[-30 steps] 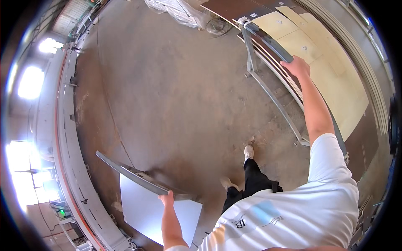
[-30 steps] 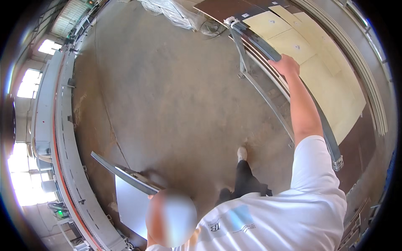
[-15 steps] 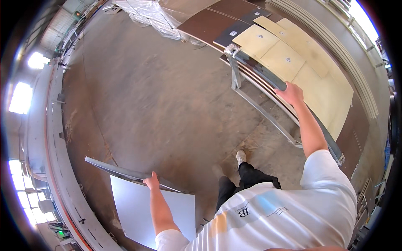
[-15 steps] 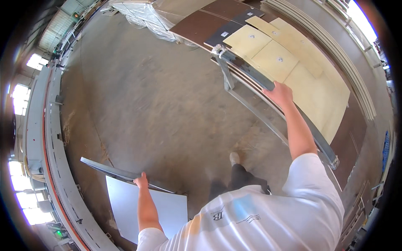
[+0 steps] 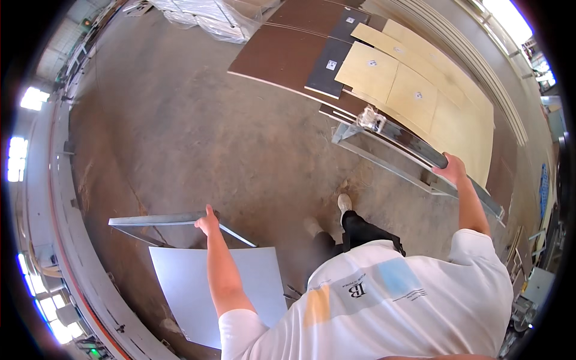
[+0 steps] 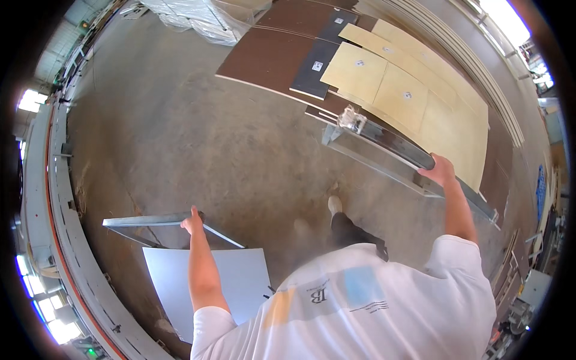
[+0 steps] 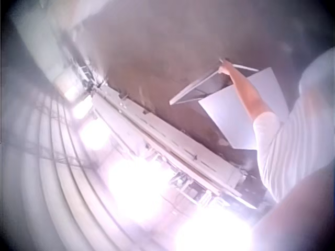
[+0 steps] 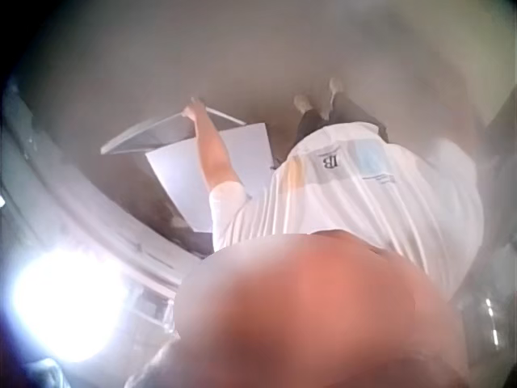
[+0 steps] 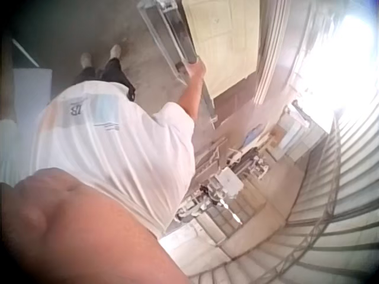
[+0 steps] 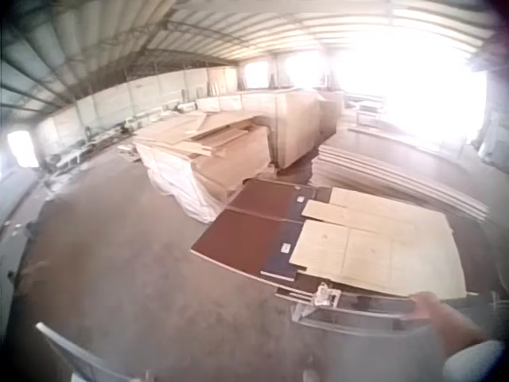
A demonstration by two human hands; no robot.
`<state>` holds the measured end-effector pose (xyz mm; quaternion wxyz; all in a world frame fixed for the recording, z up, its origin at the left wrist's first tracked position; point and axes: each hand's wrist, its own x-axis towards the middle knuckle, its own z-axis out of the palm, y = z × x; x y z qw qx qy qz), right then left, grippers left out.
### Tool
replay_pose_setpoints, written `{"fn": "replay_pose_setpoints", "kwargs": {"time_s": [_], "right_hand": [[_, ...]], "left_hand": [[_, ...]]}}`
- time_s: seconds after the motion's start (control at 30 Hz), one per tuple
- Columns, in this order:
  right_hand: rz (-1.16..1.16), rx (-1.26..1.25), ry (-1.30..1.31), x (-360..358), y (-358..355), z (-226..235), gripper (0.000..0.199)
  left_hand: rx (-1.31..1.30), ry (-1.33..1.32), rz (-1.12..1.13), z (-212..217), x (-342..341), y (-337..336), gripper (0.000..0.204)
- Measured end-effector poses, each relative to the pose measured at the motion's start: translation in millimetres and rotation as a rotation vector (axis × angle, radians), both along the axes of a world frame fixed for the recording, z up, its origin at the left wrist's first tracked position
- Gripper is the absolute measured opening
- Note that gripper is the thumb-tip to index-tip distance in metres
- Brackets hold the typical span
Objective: The person feeds several dark and light wood panels into an edge-banding machine by hand, one at a time, and then stacks the processed panels onto a cart.
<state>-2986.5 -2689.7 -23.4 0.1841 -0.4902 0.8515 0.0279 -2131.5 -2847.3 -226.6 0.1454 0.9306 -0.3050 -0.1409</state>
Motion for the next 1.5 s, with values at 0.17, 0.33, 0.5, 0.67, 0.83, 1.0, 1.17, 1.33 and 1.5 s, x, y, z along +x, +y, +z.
{"fn": "replay_pose_setpoints", "kwargs": {"time_s": [0.17,0.33,0.5,0.67,0.83,1.0,1.17,1.33,1.5], "right_hand": [[0.09,-0.106,0.12,32,-73,14,0.088],[0.327,-0.547,0.037,115,-207,-25,0.058],[0.188,-0.648,0.228,109,-215,-56,0.014],[0.23,-0.673,0.231,88,-212,-50,0.009],[0.19,-0.525,0.211,68,-214,-45,0.009],[0.134,-0.412,0.265,51,-212,-61,0.014],[0.082,-0.33,0.28,44,-209,-67,0.017],[0.062,-0.329,0.332,31,-211,-71,0.014],[0.049,-0.4,0.388,21,-208,-76,0.013]], "left_hand": [[-0.068,0.198,0.018,-3,-61,-131,0.117],[-0.108,-0.016,0.041,-45,-22,-215,0.12],[-0.172,0.332,0.203,6,-109,-315,0.107],[-0.245,0.426,0.261,5,-103,-376,0.099],[-0.161,0.422,0.226,-15,-80,-443,0.099],[-0.103,0.398,0.219,-24,-95,-515,0.09],[0.04,0.449,0.124,-22,-64,-592,0.087],[-0.127,0.422,0.058,-35,-63,-618,0.082],[-0.708,0.049,-0.227,-72,-185,-574,0.044]]}}
